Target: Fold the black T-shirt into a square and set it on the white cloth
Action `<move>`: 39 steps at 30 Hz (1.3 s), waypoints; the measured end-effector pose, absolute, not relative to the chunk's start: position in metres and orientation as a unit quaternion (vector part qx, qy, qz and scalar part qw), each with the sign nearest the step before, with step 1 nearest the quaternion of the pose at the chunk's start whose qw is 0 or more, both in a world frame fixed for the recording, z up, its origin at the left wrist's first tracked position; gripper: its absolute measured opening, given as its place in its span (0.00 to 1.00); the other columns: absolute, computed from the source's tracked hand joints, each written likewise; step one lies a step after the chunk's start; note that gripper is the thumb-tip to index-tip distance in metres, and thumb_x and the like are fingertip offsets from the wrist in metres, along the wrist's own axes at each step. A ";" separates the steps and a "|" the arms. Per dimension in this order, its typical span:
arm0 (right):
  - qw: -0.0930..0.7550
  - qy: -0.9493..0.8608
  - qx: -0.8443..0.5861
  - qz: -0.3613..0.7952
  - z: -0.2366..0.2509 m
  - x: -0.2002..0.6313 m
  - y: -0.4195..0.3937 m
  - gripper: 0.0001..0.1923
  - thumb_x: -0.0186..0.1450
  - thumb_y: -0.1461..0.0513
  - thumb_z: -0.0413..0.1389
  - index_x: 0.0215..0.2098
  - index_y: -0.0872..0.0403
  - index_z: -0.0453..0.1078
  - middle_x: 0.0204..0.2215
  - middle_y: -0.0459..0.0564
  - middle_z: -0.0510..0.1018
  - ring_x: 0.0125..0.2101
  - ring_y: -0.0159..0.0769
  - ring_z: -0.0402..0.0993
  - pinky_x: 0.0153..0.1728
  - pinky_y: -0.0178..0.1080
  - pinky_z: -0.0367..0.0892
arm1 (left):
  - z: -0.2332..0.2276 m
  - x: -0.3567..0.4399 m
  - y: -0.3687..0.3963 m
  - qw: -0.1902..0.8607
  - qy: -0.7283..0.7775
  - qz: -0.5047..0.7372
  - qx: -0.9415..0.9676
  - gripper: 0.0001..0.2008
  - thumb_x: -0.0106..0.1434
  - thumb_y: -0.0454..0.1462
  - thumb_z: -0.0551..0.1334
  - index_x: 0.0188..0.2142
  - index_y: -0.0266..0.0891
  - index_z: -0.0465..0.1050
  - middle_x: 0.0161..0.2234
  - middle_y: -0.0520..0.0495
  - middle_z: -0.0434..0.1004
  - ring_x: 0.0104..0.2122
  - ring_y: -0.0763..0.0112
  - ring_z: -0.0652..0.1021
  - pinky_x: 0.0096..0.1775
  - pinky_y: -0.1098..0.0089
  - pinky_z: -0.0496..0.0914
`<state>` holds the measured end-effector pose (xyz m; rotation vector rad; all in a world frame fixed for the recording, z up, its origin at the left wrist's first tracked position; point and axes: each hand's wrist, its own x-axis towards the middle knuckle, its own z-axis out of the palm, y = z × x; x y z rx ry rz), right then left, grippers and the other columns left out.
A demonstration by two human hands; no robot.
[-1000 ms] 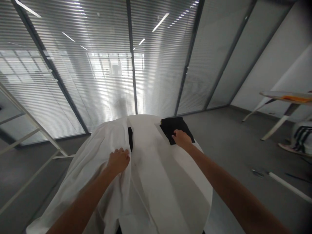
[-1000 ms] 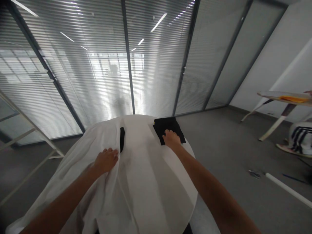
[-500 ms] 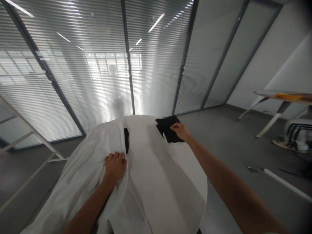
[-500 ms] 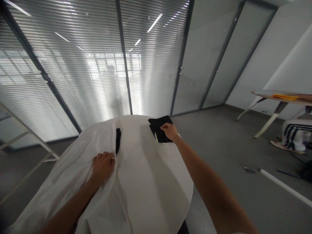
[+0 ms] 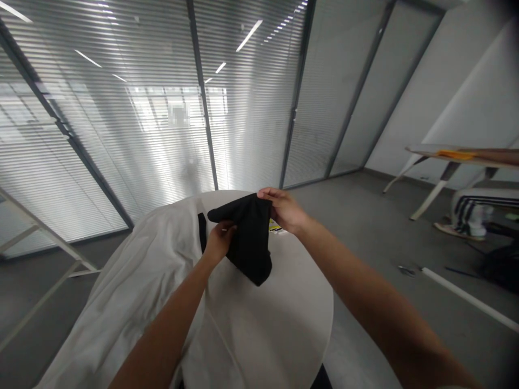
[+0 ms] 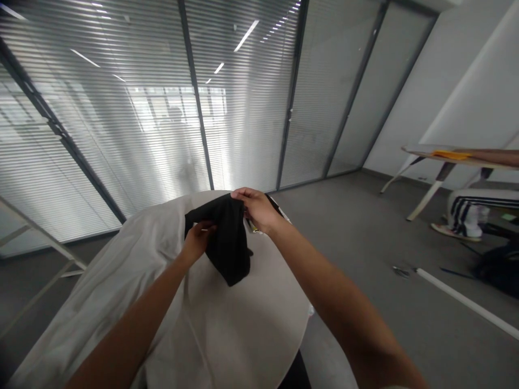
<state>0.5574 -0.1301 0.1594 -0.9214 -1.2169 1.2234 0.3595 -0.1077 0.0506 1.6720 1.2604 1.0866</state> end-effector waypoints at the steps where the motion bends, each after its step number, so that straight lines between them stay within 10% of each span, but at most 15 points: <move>1: 0.560 -0.511 -0.390 0.523 0.159 0.555 -0.131 0.16 0.52 0.53 0.65 0.31 0.54 0.70 0.23 0.42 0.70 0.22 0.27 0.64 0.23 0.32 0.58 | 0.051 0.360 -0.110 0.376 0.490 0.419 0.665 0.11 0.63 0.41 0.58 0.41 0.39 0.73 0.38 0.44 0.79 0.37 0.63 0.79 0.40 0.65 0.72; 8: 0.533 -0.489 -0.499 0.478 0.138 0.569 -0.122 0.12 0.53 0.56 0.62 0.30 0.54 0.70 0.20 0.42 0.70 0.21 0.28 0.63 0.23 0.33 0.59 | 0.074 0.330 -0.119 0.338 0.477 0.418 0.695 0.12 0.63 0.45 0.56 0.30 0.40 0.68 0.26 0.52 0.70 0.29 0.69 0.72 0.34 0.69 0.67; 19: 0.328 -0.694 -0.639 -0.046 0.128 0.550 -0.178 0.12 0.68 0.61 0.47 0.38 0.54 0.72 0.37 0.54 0.77 0.38 0.38 0.72 0.37 0.38 0.60 | 0.182 0.284 -0.144 0.367 0.549 0.230 0.715 0.15 0.57 0.48 0.61 0.33 0.38 0.74 0.26 0.50 0.74 0.26 0.69 0.72 0.27 0.72 0.63; 25: 0.114 -0.777 -0.570 0.241 0.053 0.476 -0.245 0.27 0.59 0.41 0.56 0.45 0.51 0.71 0.35 0.51 0.79 0.34 0.42 0.76 0.33 0.38 0.63 | 0.118 0.281 -0.117 0.282 0.639 0.271 0.663 0.16 0.60 0.43 0.57 0.44 0.36 0.71 0.30 0.46 0.77 0.24 0.69 0.74 0.28 0.71 0.64; 32: 0.089 -0.855 -0.466 0.210 0.014 0.467 -0.264 0.54 0.50 0.41 0.63 0.67 0.53 0.53 0.55 0.62 0.71 0.53 0.58 0.65 0.52 0.55 0.58 | 0.077 0.222 -0.177 0.251 0.604 0.069 0.753 0.23 0.57 0.51 0.60 0.45 0.38 0.69 0.35 0.45 0.78 0.32 0.61 0.77 0.35 0.67 0.66; 39: 0.162 -0.862 -0.437 0.200 0.016 0.471 -0.251 0.12 0.64 0.65 0.53 0.46 0.52 0.71 0.41 0.50 0.78 0.46 0.42 0.69 0.51 0.47 0.55 | 0.036 0.204 -0.231 0.270 0.546 0.057 0.791 0.07 0.62 0.38 0.53 0.32 0.41 0.68 0.35 0.46 0.75 0.37 0.64 0.75 0.39 0.66 0.65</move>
